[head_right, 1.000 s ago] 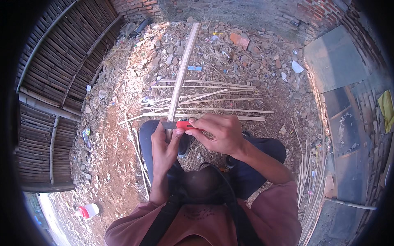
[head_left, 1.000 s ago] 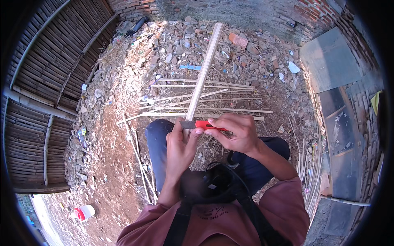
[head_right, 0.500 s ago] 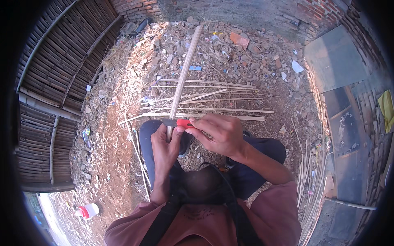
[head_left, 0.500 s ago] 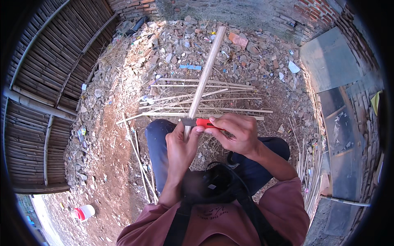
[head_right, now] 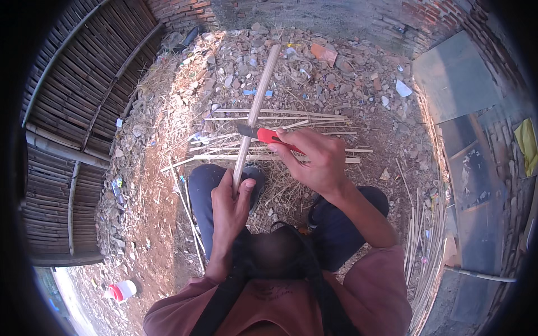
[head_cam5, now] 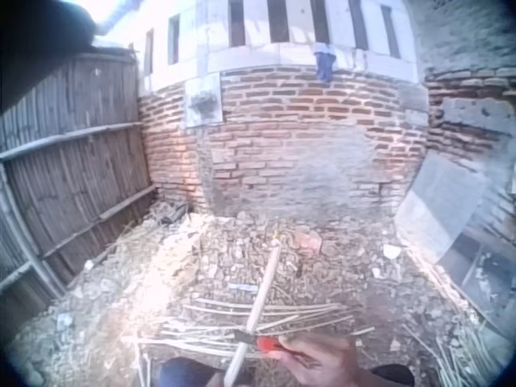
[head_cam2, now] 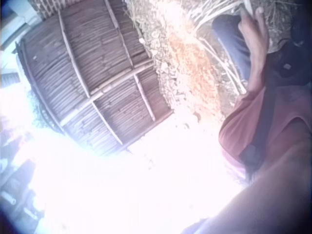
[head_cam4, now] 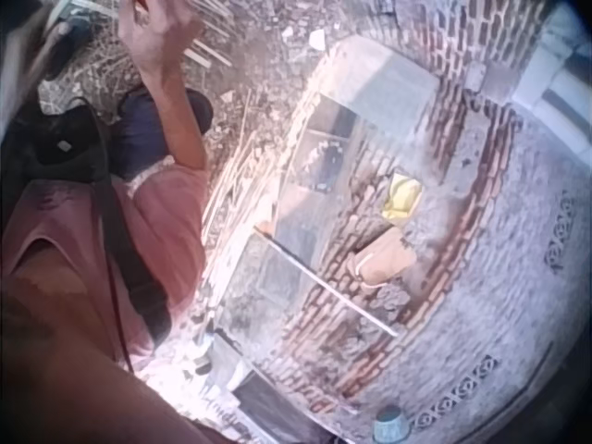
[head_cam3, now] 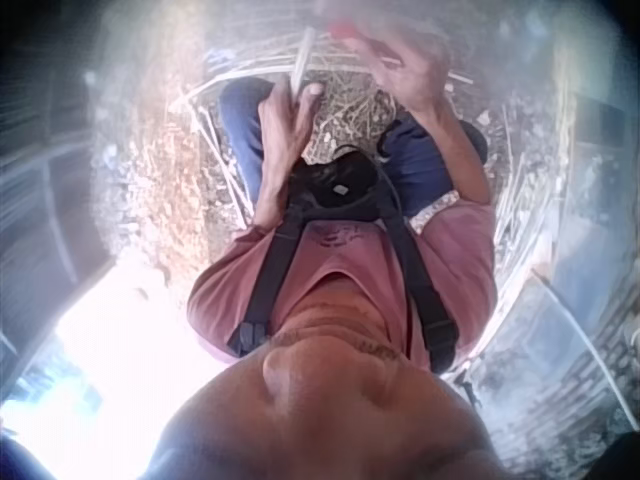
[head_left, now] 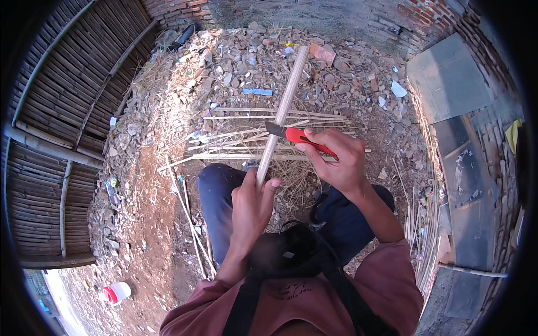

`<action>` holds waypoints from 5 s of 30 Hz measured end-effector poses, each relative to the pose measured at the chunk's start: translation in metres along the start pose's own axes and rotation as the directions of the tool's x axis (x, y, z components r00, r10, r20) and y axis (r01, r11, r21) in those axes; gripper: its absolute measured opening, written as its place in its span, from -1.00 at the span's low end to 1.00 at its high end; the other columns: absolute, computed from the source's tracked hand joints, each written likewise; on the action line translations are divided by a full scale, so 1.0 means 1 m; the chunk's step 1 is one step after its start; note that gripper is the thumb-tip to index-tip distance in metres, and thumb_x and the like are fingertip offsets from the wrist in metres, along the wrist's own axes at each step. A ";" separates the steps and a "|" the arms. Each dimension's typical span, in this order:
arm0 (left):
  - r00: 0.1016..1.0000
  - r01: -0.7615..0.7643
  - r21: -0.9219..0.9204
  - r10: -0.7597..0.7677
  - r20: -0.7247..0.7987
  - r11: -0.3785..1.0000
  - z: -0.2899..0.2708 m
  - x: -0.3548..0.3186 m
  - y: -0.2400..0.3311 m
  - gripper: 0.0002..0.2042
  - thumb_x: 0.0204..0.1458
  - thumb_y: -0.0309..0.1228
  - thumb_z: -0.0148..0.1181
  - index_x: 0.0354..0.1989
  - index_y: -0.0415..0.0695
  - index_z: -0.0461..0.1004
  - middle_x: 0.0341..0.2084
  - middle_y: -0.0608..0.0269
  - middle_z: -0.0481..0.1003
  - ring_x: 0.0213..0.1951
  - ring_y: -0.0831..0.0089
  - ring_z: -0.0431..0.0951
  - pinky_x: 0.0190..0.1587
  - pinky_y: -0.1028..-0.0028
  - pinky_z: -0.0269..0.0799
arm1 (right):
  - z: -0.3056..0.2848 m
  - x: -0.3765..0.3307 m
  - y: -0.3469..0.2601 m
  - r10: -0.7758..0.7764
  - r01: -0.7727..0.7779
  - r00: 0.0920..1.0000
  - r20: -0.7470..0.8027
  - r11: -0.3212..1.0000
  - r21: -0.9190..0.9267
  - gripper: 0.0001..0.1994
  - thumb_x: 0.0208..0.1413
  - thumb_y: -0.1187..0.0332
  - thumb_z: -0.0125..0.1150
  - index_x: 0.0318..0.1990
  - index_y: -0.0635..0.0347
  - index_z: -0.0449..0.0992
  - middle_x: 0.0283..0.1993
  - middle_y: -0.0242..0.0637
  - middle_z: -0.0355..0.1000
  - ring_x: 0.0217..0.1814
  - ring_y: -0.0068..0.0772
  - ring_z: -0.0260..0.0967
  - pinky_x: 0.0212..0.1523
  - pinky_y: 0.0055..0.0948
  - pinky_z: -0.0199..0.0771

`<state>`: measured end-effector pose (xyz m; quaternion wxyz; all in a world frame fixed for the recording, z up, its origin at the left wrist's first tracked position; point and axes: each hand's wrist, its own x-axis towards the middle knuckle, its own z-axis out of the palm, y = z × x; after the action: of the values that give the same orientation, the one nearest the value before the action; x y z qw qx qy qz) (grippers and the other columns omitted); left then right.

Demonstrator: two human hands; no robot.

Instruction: The person uses a utility knife to shave and smooth the surface of a bamboo stick while sitting on the ground, handling a stack of bamboo sticks.

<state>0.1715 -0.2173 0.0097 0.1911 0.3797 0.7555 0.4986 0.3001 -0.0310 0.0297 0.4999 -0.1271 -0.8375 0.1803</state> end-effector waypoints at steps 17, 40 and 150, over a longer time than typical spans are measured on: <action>0.998 -0.051 0.020 0.050 0.038 0.999 -0.009 -0.008 -0.001 -0.67 0.49 -0.26 0.10 -0.25 -0.29 0.36 -0.69 -0.07 0.42 -0.62 -0.12 0.51 -0.52 0.11 0.33 | -0.004 0.000 0.003 0.010 -0.010 0.998 0.060 1.000 0.000 -0.80 0.05 0.33 0.65 -0.21 0.12 0.74 -0.32 -0.29 0.69 -0.43 -0.37 0.67 -0.47 -0.41 0.59; 0.979 0.045 0.060 -0.056 0.198 0.997 -0.024 -0.051 -0.027 -0.69 0.46 -0.26 0.11 -0.26 -0.26 0.32 -0.64 -0.19 0.44 -0.50 -0.30 0.54 -0.49 0.00 0.30 | -0.055 0.039 0.100 0.459 -0.451 0.856 -0.240 0.888 0.089 -0.84 0.32 0.39 0.45 -0.13 0.33 0.66 -0.23 -0.26 0.71 -0.22 -0.71 0.54 -0.20 -0.58 0.50; 0.979 -0.003 -0.003 0.004 0.202 1.000 -0.021 -0.011 -0.020 -0.73 0.39 -0.33 0.26 -0.20 -0.32 0.43 -0.63 -0.10 0.48 -0.64 0.01 0.38 -0.49 0.22 0.33 | -0.005 0.013 0.019 -0.068 0.068 0.998 0.005 0.987 -0.143 -0.79 0.04 0.38 0.63 -0.18 0.15 0.75 -0.33 -0.28 0.68 -0.43 -0.30 0.65 -0.48 -0.38 0.54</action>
<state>0.1566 -0.2424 -0.0001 0.2665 0.4295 0.7309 0.4586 0.2991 -0.0078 0.0335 0.4952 -0.1339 -0.8522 0.1025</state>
